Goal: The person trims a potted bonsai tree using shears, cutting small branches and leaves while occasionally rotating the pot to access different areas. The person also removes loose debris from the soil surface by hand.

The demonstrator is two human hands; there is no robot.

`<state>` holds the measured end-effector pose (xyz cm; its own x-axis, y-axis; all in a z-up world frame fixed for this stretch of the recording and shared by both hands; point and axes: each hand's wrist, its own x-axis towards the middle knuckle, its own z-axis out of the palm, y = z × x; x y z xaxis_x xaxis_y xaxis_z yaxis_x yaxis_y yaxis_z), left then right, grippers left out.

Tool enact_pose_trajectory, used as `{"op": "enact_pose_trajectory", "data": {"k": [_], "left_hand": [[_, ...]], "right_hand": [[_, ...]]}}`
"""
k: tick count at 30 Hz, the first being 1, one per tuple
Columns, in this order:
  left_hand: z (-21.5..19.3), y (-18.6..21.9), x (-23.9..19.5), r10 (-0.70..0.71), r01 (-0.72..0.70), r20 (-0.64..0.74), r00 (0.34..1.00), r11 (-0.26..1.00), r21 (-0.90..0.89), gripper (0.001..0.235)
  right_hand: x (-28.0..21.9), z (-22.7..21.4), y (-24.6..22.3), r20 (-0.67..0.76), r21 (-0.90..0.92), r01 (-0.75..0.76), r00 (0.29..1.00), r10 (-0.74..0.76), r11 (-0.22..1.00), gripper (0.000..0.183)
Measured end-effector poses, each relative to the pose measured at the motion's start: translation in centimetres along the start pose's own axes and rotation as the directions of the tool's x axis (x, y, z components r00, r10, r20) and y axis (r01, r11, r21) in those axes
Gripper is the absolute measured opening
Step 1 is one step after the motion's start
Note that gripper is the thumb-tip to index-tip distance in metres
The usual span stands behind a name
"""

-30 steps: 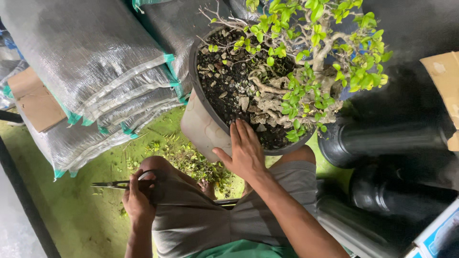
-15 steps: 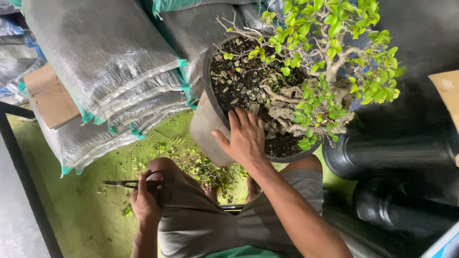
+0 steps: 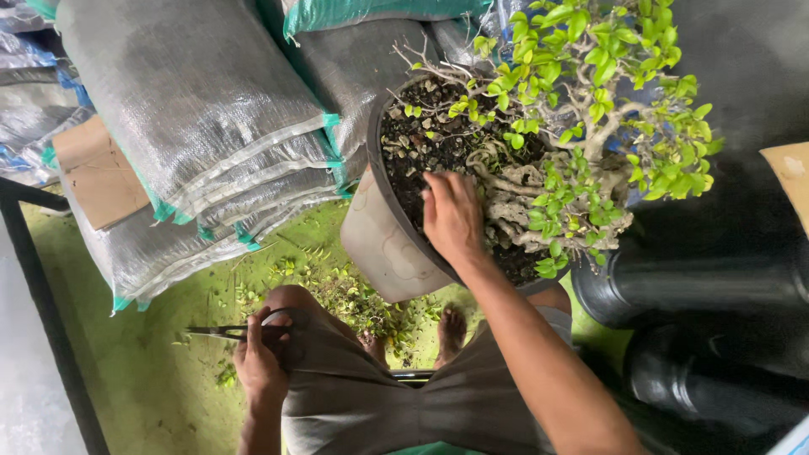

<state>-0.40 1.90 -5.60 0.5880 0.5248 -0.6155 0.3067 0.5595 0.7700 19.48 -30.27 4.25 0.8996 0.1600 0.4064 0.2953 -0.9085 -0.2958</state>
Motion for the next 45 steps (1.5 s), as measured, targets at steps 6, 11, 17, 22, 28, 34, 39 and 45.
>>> {"op": "enact_pose_trajectory", "data": {"k": [6, 11, 17, 22, 28, 34, 39, 45], "left_hand": [[1.3, 1.2, -1.5, 0.015, -0.014, -0.024, 1.0, 0.999, 0.043, 0.036], [0.2, 0.3, -0.6, 0.021, -0.021, -0.019, 1.0, 1.0, 0.007, 0.037], [0.1, 0.6, -0.9, 0.014, -0.014, 0.001, 1.0, 0.999, 0.031, 0.039], [0.3, 0.3, -0.5, 0.025, -0.024, 0.035, 0.999, 0.999, -0.021, 0.038], [0.2, 0.8, -0.8, 0.041, -0.041, 0.034, 0.999, 0.999, 0.008, 0.04], [0.3, 1.3, -1.1, -0.001, 0.002, -0.017, 1.0, 0.999, 0.044, 0.041], [0.1, 0.9, -0.8, -0.036, 0.037, 0.018, 0.999, 0.997, -0.063, 0.039], [0.0, 0.3, -0.4, -0.006, 0.008, 0.044, 0.999, 0.999, -0.044, 0.041]], "right_hand": [[1.2, 0.2, 0.2, 0.135, -0.083, 0.034, 0.991, -0.023, 0.996, 0.029], [2.6, 1.4, 0.5, 0.25, -0.116, 0.009, 0.968, 0.02, 0.993, 0.018], [4.1, -0.6, 0.0, 0.109, 0.272, -0.245, 0.969, 0.223, 0.93, 0.01], [5.3, -1.7, -1.2, 0.131, 0.332, -0.371, 0.928, 0.347, 0.867, 0.008], [6.5, 1.6, -1.0, 0.281, 0.129, 0.017, 0.958, -0.053, 0.992, 0.032], [7.8, 2.7, -0.8, 0.412, 0.009, 0.056, 0.91, -0.055, 0.998, 0.017], [8.0, 0.7, -0.4, 0.28, 0.144, -0.131, 0.956, 0.087, 0.981, 0.01], [5.0, -1.6, -0.3, 0.265, 0.233, -0.138, 0.962, 0.073, 0.963, 0.013]]}}
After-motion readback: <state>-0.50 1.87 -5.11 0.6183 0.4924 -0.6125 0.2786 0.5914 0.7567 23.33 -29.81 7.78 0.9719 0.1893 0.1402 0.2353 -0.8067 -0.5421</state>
